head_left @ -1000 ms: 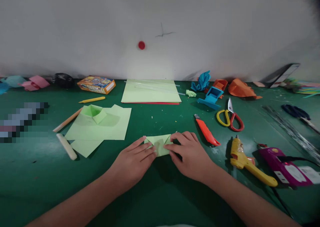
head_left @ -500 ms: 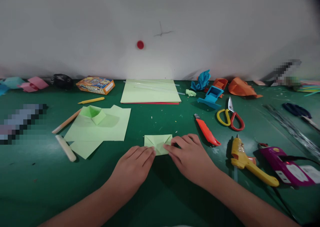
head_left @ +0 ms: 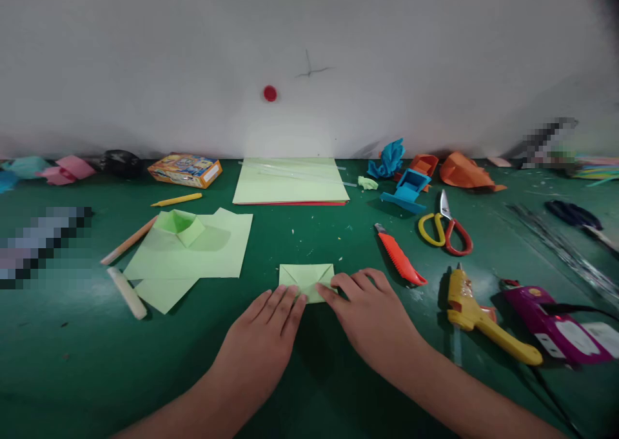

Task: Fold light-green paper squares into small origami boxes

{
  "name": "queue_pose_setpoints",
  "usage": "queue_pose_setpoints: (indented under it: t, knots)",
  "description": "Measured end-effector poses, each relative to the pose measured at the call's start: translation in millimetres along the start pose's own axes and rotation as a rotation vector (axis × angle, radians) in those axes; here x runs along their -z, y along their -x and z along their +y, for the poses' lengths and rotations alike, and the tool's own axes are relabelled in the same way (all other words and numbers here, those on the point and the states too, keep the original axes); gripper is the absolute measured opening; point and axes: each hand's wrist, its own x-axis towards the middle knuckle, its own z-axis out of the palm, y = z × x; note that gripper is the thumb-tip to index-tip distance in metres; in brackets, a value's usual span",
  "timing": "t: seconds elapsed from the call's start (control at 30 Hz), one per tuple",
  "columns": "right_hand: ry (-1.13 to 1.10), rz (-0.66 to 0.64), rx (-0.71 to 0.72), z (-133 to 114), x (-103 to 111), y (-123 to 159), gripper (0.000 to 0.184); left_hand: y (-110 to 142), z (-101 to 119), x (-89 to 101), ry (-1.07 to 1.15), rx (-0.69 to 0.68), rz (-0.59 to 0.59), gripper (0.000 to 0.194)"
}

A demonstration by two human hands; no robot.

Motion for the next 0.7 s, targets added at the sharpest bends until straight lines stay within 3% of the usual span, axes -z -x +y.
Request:
queue_pose_setpoints:
  t: [0.2, 0.5, 0.7]
  knots:
    - [0.025, 0.000, -0.020, -7.3, -0.6, 5.3, 0.045, -1.9, 4.4, 4.4, -0.075, -0.002, -0.056, 0.051]
    - [-0.044, -0.032, -0.038, -10.3, 1.6, 8.8, 0.048, -4.6, 8.9, 4.3, -0.015, 0.081, -0.026, 0.056]
    - [-0.078, -0.052, -0.021, -9.7, 1.1, 9.6, 0.052, -1.9, 9.3, 3.2, 0.016, 0.090, -0.067, 0.055]
